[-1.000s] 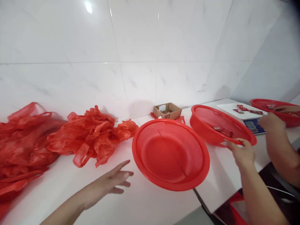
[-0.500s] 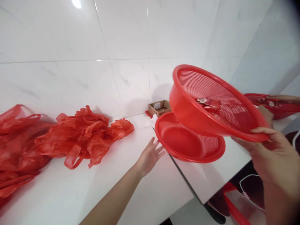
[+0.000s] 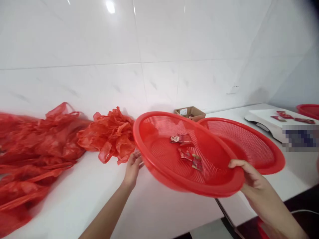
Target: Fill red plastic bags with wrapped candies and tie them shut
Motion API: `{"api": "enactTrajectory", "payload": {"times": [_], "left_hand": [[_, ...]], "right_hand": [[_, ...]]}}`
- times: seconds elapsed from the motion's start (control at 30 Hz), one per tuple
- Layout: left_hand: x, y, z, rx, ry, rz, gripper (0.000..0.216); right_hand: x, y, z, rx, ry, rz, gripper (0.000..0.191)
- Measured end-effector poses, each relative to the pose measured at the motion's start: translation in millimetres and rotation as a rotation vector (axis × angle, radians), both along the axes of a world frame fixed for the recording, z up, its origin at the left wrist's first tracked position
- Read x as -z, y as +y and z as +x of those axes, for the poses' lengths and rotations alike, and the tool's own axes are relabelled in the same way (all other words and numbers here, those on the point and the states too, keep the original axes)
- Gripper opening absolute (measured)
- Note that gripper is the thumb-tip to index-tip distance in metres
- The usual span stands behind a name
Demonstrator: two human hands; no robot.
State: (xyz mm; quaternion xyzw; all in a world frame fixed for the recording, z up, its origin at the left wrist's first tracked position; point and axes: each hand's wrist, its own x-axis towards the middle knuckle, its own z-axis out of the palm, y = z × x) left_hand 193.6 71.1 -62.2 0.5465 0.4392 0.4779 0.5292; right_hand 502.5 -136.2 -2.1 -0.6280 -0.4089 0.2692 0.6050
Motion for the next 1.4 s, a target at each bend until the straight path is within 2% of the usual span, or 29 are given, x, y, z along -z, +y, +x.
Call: {"api": "enactTrajectory", "payload": {"times": [0.1, 0.17, 0.33, 0.43, 0.5, 0.53, 0.6, 0.67, 0.73, 0.8, 0.9, 0.97, 1.07, 1.17, 1.27, 1.33, 1.4], "left_hand": [[4.2, 12, -24, -0.113, 0.201, 0.243, 0.022], [1.1, 17, -33, -0.143, 0.329, 0.392, 0.018], [-17.0, 30, -43, -0.23, 0.606, 0.606, 0.023], [-20.0, 45, -52, -0.346, 0.947, 0.676, 0.031], [-16.1, 56, -61, -0.337, 1.101, 0.674, 0.032], [-13.7, 61, -66, -0.308, 1.107, 0.66, 0.032], [-11.0, 67, -75, -0.265, 1.06, 0.633, 0.033], [-14.8, 67, -83, -0.273, 0.99, 0.63, 0.033], [-24.7, 58, -89, -0.336, 0.906, 0.642, 0.03], [-36.3, 41, -95, -0.467, 0.763, 0.622, 0.03], [-45.0, 8, -101, -0.634, 0.431, 0.467, 0.031], [-42.4, -13, -104, -0.628, 0.288, 0.327, 0.03], [-30.2, -35, -108, -0.569, 0.248, 0.177, 0.033], [-15.5, -44, -112, -0.49, 0.253, 0.127, 0.034], [-4.5, -51, -114, -0.334, 0.312, 0.067, 0.03], [-1.6, -59, -115, -0.231, 0.272, -0.015, 0.026], [-2.5, -72, -120, -0.156, 0.118, -0.137, 0.025]], "right_hand": [[3.9, 5, -4, 0.131, -0.165, -0.015, 0.035], [14.4, 10, -12, 0.217, -0.212, 0.001, 0.036], [63.8, 22, -37, 0.353, -0.2, -0.006, 0.04], [85.0, 21, -52, 0.373, -0.051, 0.008, 0.063], [91.8, 17, -65, 0.39, 0.062, 0.052, 0.083], [94.2, 15, -73, 0.405, 0.11, 0.075, 0.088], [99.5, 9, -92, 0.423, 0.172, 0.1, 0.083], [106.8, 4, -114, 0.406, 0.187, 0.085, 0.063], [113.5, 4, -137, 0.316, 0.165, 0.041, 0.043], [114.5, 9, -157, 0.15, 0.108, -0.004, 0.029], [97.5, 29, -175, -0.118, -0.05, 0.039, 0.02], [75.2, 48, -184, -0.253, -0.164, 0.122, 0.018], [41.5, 85, -200, -0.421, -0.321, 0.189, 0.026], [29.3, 137, -220, -0.532, -0.488, 0.121, 0.039], [42.2, 201, -236, -0.544, -0.689, -0.138, 0.048], [55.3, 243, -239, -0.517, -0.728, -0.21, 0.05], [65.6, 276, -235, -0.474, -0.739, -0.23, 0.05]]}}
